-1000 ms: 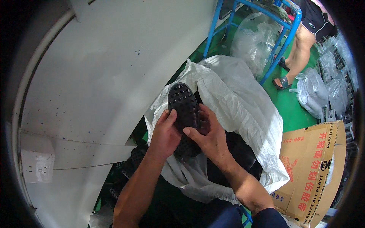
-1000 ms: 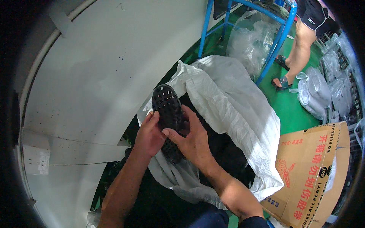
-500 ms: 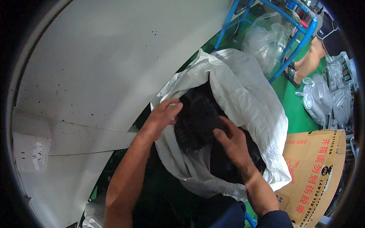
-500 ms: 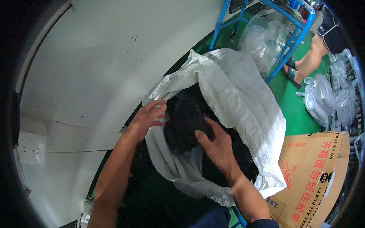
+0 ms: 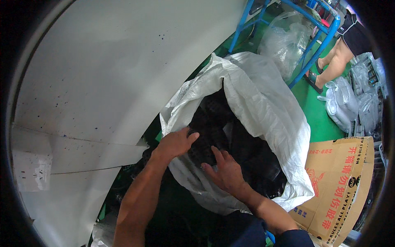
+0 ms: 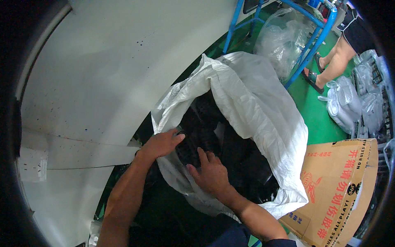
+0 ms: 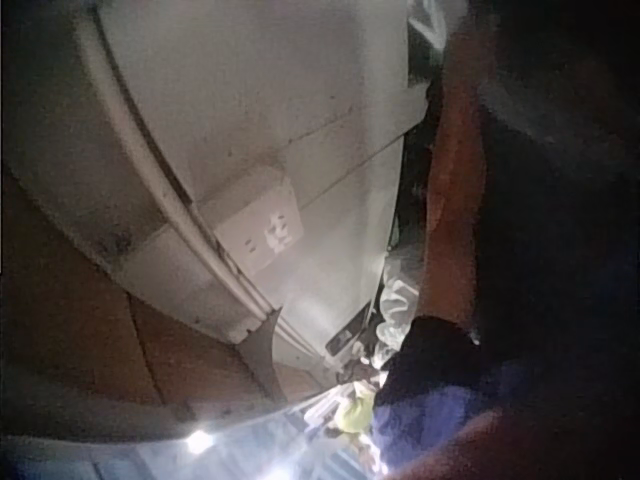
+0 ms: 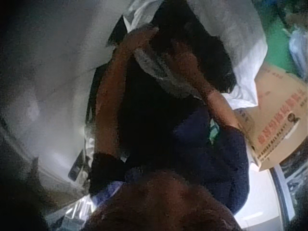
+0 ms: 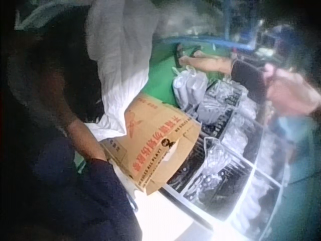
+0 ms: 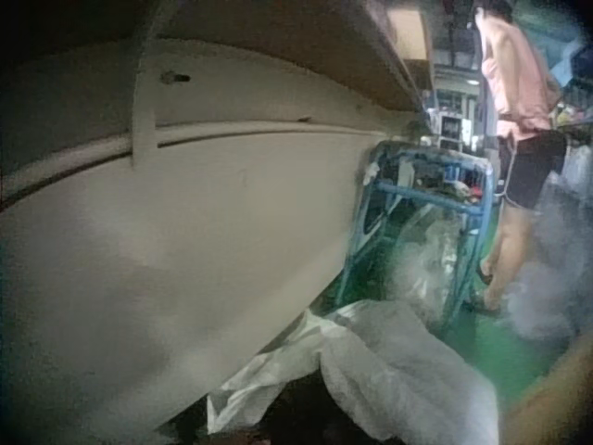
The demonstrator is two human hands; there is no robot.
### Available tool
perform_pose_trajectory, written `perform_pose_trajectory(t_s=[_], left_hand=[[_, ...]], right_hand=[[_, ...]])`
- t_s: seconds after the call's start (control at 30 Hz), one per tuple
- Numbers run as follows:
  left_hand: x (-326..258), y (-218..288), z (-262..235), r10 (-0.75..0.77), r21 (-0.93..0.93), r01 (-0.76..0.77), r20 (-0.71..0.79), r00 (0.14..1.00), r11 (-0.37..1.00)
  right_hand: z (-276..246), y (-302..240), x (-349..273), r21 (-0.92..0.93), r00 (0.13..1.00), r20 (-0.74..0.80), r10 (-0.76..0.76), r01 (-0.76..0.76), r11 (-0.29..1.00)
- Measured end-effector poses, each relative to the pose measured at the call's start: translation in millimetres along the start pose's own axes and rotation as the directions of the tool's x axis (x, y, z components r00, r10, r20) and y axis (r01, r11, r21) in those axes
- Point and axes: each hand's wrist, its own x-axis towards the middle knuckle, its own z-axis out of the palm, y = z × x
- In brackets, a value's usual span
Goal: The person takes shoe components out of a white bag, turns them over and handles them by hand, and arranges them inside the bag.
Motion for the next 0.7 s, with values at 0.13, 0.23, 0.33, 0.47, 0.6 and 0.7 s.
perform_pose_trajectory(t_s=[0.13, 0.23, 0.33, 0.47, 0.6, 0.7], left_hand=[[1.9, 0.8, 4.3, 0.021, -0.085, -0.022, -0.014, 1.000, 0.996], [22.1, -27.7, 12.9, 0.035, -0.234, -0.062, -0.118, 0.992, 0.970], [11.0, -4.0, -0.7, -0.099, 0.189, 0.167, -0.324, 0.941, 0.968], [12.6, 1.9, 7.2, -0.023, 0.247, 0.261, -0.684, 0.729, 0.933], [30.1, -27.0, 13.8, -0.026, 0.279, 0.240, -0.599, 0.800, 0.930], [37.2, -33.2, 15.5, 0.004, 0.249, 0.223, -0.676, 0.737, 0.942]], right_hand=[[-3.9, 3.0, -0.7, -0.003, 0.992, -0.094, -0.088, 0.088, 0.996], [-17.4, -4.1, 3.4, 0.116, 0.985, -0.131, -0.111, 0.126, 0.985], [-49.4, 0.9, 27.8, 0.186, 0.960, -0.280, -0.028, 0.083, 0.979], [-53.0, 17.0, 83.6, 0.227, 0.967, -0.189, 0.170, -0.125, 0.966], [-37.7, 17.3, 122.2, 0.123, 0.982, 0.013, 0.188, -0.188, 0.974], [-20.6, 19.1, 141.6, 0.041, 0.982, -0.035, 0.185, -0.183, 0.982]])
